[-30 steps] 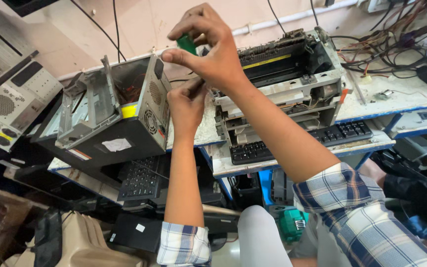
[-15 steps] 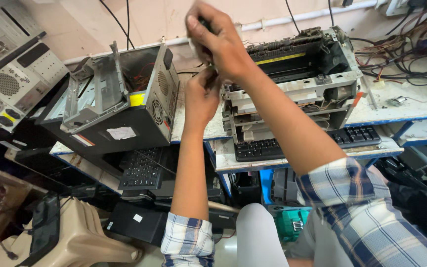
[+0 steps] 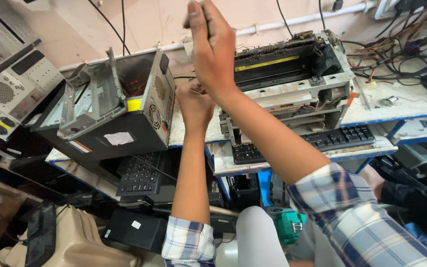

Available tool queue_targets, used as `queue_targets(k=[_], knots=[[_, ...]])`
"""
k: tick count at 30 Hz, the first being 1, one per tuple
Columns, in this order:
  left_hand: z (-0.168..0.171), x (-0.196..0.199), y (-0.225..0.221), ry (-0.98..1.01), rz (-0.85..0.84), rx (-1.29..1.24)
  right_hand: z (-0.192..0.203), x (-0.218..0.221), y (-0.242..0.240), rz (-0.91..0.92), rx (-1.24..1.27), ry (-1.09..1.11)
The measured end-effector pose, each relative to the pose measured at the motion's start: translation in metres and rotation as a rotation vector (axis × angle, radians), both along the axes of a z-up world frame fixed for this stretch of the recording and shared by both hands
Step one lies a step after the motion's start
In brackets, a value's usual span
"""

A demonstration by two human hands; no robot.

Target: The person uses a screwdriver to remove screws from the side panel of a printer. They then remove the panel and continue to unscrew and remove internal components from the printer's chassis.

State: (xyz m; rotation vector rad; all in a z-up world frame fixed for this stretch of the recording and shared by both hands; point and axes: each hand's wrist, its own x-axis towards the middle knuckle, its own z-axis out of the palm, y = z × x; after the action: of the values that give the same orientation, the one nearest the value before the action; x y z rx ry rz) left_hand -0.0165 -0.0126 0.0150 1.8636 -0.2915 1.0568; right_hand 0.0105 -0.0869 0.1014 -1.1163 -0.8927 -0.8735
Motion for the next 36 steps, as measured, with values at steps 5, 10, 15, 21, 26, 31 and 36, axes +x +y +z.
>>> queue_targets(k=[5,10,15,21,26,31,36], knots=[[0.015,-0.010,-0.004,-0.006,-0.213,-0.008,0.026,0.036,-0.038,1.104,-0.418,0.341],[0.023,-0.007,-0.012,0.029,0.023,-0.063,0.030,0.018,-0.024,0.391,-0.230,0.334],[0.010,-0.009,-0.009,-0.041,0.077,-0.013,0.011,-0.005,-0.006,0.289,-0.060,0.198],[0.006,-0.007,0.002,-0.073,-0.056,0.067,0.024,0.000,-0.008,0.388,-0.354,0.280],[0.003,0.001,-0.001,0.052,0.155,0.066,0.011,-0.009,-0.007,-0.072,-0.137,-0.034],[-0.004,-0.001,0.006,0.019,-0.285,-0.064,0.007,-0.001,-0.010,0.024,-0.105,0.095],[0.007,-0.007,0.009,0.050,-0.081,0.028,0.006,0.003,-0.010,-0.045,-0.061,0.088]])
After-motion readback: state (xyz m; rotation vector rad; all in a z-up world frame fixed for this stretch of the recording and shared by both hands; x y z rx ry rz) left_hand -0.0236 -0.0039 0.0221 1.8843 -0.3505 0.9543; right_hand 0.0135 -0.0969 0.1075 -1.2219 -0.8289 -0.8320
